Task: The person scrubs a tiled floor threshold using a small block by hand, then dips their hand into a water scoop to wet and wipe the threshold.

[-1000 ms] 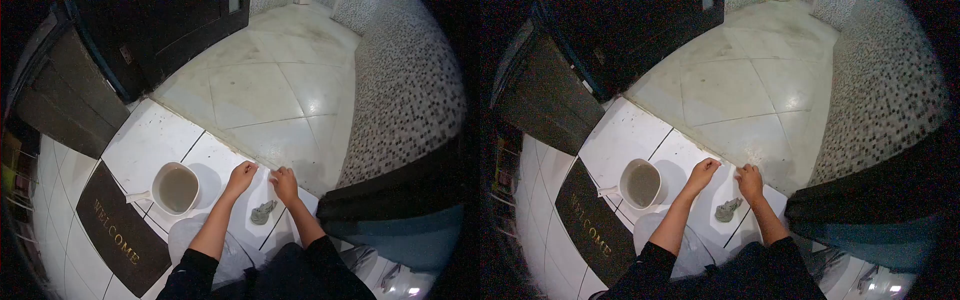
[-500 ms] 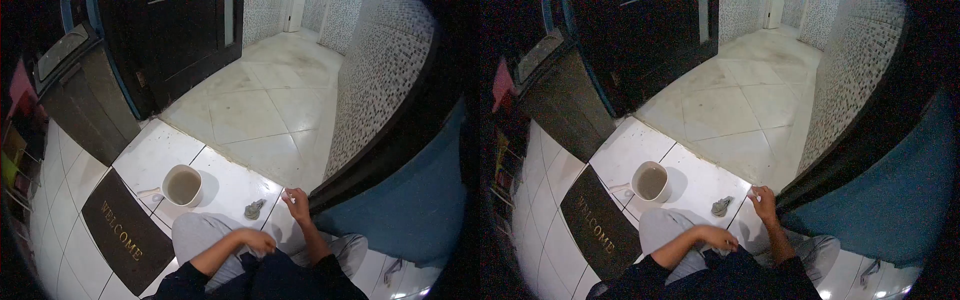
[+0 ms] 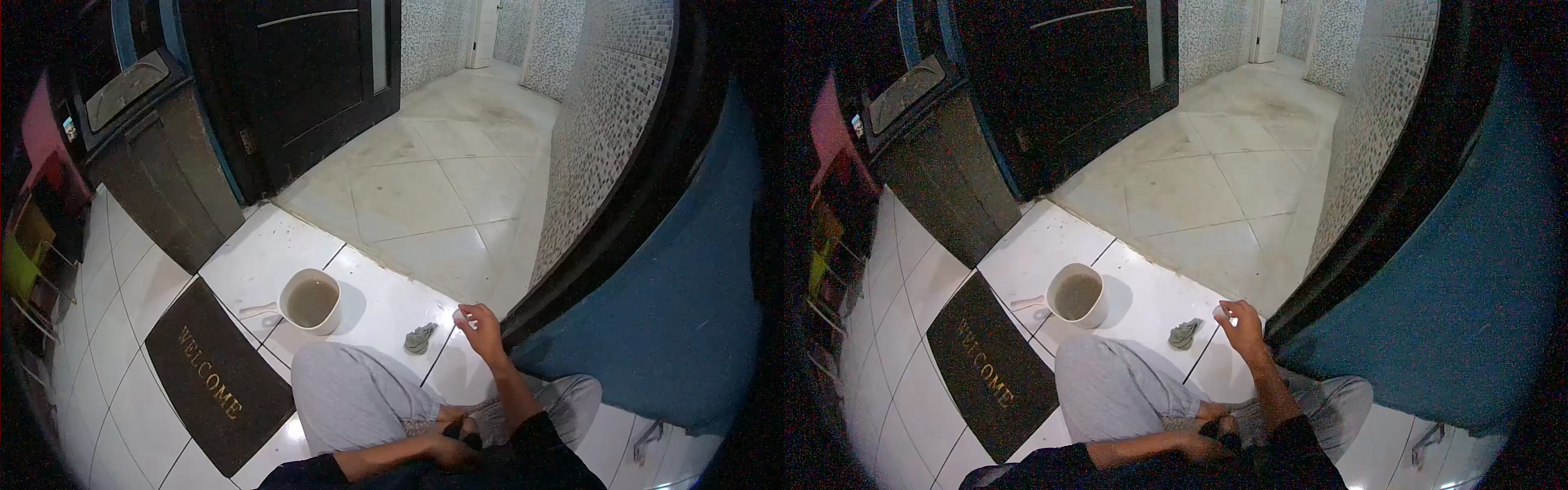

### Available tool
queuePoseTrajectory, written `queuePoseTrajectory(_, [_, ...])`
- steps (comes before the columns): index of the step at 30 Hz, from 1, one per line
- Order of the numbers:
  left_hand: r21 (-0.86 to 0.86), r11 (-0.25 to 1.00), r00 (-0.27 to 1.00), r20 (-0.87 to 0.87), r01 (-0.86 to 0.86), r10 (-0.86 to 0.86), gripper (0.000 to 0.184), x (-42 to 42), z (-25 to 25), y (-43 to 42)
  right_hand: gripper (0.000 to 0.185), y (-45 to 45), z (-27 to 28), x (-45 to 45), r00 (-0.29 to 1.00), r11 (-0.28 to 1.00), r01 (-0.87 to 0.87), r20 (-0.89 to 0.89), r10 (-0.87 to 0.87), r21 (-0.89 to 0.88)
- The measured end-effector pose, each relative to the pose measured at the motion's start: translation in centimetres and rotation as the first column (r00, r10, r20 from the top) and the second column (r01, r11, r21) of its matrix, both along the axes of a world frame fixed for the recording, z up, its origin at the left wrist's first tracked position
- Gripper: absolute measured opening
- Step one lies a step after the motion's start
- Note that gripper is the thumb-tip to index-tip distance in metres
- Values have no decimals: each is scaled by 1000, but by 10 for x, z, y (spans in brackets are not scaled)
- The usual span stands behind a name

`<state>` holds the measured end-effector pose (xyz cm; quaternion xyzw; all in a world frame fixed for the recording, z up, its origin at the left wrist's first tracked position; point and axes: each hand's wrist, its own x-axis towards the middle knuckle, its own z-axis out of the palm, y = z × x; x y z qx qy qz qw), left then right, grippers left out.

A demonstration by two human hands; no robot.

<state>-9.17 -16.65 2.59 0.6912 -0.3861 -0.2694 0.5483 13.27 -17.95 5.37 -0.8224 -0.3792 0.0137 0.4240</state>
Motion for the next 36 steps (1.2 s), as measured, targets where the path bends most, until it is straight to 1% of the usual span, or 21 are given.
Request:
queuePoseTrajectory(3, [162, 987, 953, 300, -15, -35, 31, 17, 12, 17, 33, -5, 6, -2, 998, 1000, 14, -64, -14, 0])
queuePoseTrajectory(5, [211, 977, 918, 394, -34, -53, 32, 32, 27, 31, 34, -5, 5, -1, 995, 1000, 27, -100, -27, 3])
queuePoseTrajectory(7, [235, 971, 999, 33, -34, 27, 29, 48, 57, 50, 36, -7, -2, 3, 998, 999, 47, -48, -46, 13])
queuePoseTrajectory(9, [285, 955, 990, -85, -82, 111, 25, 62, 76, 81, 37, -7, -9, 6, 996, 999, 37, -79, -36, 14])
queuePoseTrajectory(11, [396, 892, 969, -17, -219, 246, 24, 81, 69, 117, 37, -5, -16, 10, 993, 1000, 29, -112, -27, 12])
queuePoseTrajectory(13, [316, 848, 904, 93, -425, 418, 24, 107, 58, 163, 36, 1, -25, 13, 990, 999, 29, -140, -31, -16])
queuePoseTrajectory(14, [240, 784, 805, -14, -573, 593, 23, 119, 50, 183, 36, 5, -31, 15, 989, 999, 30, -145, -32, -20])
queuePoseTrajectory(15, [183, 683, 670, -136, -707, 730, 22, 127, 53, 200, 35, 9, -38, 17, 989, 999, 36, -142, -40, -34])
queuePoseTrajectory(16, [91, 518, 488, -234, -850, 841, 20, 134, 54, 212, 35, 13, -45, 20, 989, 998, 42, -140, -49, -50])
queuePoseTrajectory(17, [24, 314, 287, -346, -949, 893, 18, 137, 58, 220, 35, 17, -51, 22, 988, 997, 44, -146, -52, -57])
queuePoseTrajectory(18, [36, 129, 93, -508, -991, 856, 17, 140, 48, 228, 34, 22, -57, 25, 988, 995, 55, -143, -65, -78])
queuePoseTrajectory(19, [84, -57, -98, -647, -995, 756, 16, 144, 33, 237, 33, 26, -63, 27, 987, 993, 64, -140, -78, -99])
queuePoseTrajectory(20, [79, -164, -170, -725, -983, 668, 14, 147, 20, 245, 33, 30, -68, 30, 985, 992, 64, -151, -80, -109])
queuePoseTrajectory(21, [102, -222, -222, -748, -970, 625, 15, 150, 7, 252, 32, 34, -73, 33, 989, 984, 79, -114, -98, -163])
queuePoseTrajectory(23, [88, -284, -238, -798, -955, 553, 18, 159, -9, 264, 31, 44, -84, 39, 989, 970, 93, -88, -115, -223])
queuePoseTrajectory(25, [78, -295, -235, -805, -952, 545, 19, 168, -18, 265, 28, 58, -98, 46, 992, 971, 89, 105, -67, -223])
queuePoseTrajectory(27, [70, -309, -232, -815, -949, 530, 20, 178, -17, 260, 26, 84, -101, 54, 989, 967, 104, 124, -77, -232])
queuePoseTrajectory(29, [108, -253, -253, -714, -961, 653, 19, 184, -14, 253, 24, 116, -99, 60, 986, 967, 111, 149, -78, -231])
queuePoseTrajectory(32, [119, -211, -232, -706, -970, 669, 18, 185, -18, 253, 22, 157, -97, 72, 989, 970, 95, 136, -65, -223])
queuePoseTrajectory(34, [133, -194, -230, -706, -972, 670, 18, 183, -22, 253, 22, 158, -93, 75, 990, 981, 46, 141, -19, -191])
queuePoseTrajectory(36, [139, -199, -239, -703, -970, 670, 18, 183, -23, 253, 23, 137, -96, 77, 991, 974, 33, 135, -3, -226])
